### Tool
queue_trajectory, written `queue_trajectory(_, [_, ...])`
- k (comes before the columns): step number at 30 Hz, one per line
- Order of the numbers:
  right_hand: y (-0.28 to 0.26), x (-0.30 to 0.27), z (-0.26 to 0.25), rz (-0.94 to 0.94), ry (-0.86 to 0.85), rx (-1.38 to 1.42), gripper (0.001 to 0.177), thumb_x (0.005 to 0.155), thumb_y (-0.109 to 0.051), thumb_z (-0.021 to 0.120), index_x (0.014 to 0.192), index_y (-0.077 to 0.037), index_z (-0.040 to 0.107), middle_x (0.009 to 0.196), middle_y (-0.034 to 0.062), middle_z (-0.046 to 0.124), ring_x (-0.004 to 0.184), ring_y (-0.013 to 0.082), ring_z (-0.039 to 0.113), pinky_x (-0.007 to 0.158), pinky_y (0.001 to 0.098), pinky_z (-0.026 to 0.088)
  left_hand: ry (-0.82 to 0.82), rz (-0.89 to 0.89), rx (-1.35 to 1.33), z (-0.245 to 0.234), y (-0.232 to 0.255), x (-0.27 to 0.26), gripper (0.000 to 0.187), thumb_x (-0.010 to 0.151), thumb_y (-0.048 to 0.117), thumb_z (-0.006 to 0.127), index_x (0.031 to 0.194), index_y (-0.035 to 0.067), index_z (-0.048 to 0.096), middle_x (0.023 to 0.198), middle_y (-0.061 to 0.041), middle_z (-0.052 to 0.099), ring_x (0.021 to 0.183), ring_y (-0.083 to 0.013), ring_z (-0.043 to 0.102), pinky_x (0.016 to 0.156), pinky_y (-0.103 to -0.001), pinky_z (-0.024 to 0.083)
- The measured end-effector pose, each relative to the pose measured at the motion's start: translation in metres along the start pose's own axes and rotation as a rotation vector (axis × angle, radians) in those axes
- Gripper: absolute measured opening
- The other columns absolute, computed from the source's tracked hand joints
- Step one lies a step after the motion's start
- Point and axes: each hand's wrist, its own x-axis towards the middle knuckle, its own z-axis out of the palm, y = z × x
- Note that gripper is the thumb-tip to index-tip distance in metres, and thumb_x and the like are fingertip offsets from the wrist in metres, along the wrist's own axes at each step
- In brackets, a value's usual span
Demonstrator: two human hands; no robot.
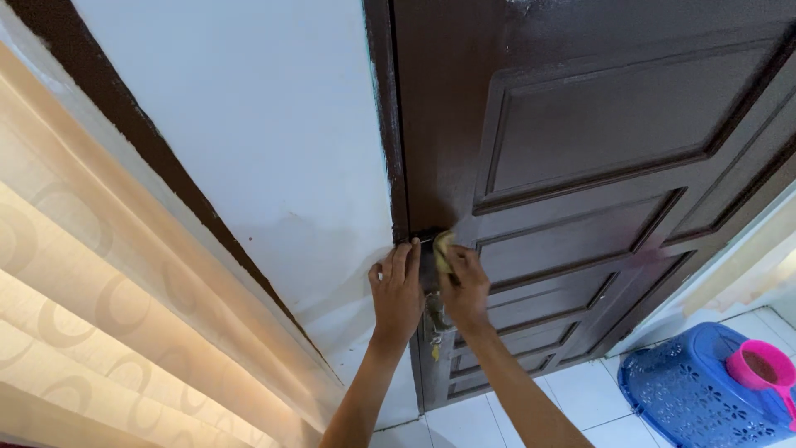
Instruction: Cleaning a wooden door and its hardware using a cloth and soapy water.
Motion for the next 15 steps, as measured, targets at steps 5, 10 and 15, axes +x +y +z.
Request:
queue_trajectory(5, [0.021,-0.023,0.030,-0.130,-0.002,-0.057,0.032,0.086,0.005,0.069,0.118,0.005,0.069,0.117,0.0180,0.064,0.102,0.0340,0.067,0.085,0.0371,0.057,0.038,-0.001,0.042,0.011,-0.003,-0.005,0.064,0.088,0.005,0.065,0.151,0.005,0.050,0.138,-0.009,0.050,0.133,-0.0258,0.048,0.104,-0.050,0.035])
queue_trajectory(10, [0.016,-0.038,0.020,-0.040,-0.120,0.021,0.026,0.088,0.006,0.068,0.114,0.004,0.071,0.115,0.0159,0.065,0.096,0.0303,0.070,0.077,0.0339,0.057,0.032,-0.028,0.064,0.011,-0.002,-0.008,0.059,0.093,0.006,0.063,0.151,0.007,0.050,0.138,-0.007,0.051,0.133,-0.0237,0.049,0.105,-0.049,0.036])
queue_trajectory(15, [-0.007,-0.009,-0.001,-0.028,0.055,0.008,0.040,0.083,0.012,0.063,0.121,0.003,0.069,0.115,0.0155,0.065,0.098,0.0292,0.069,0.082,0.0349,0.057,0.020,0.003,0.085,0.005,-0.001,-0.003,0.066,0.087,0.004,0.064,0.151,0.004,0.050,0.140,-0.010,0.050,0.134,-0.0264,0.048,0.103,-0.048,0.036])
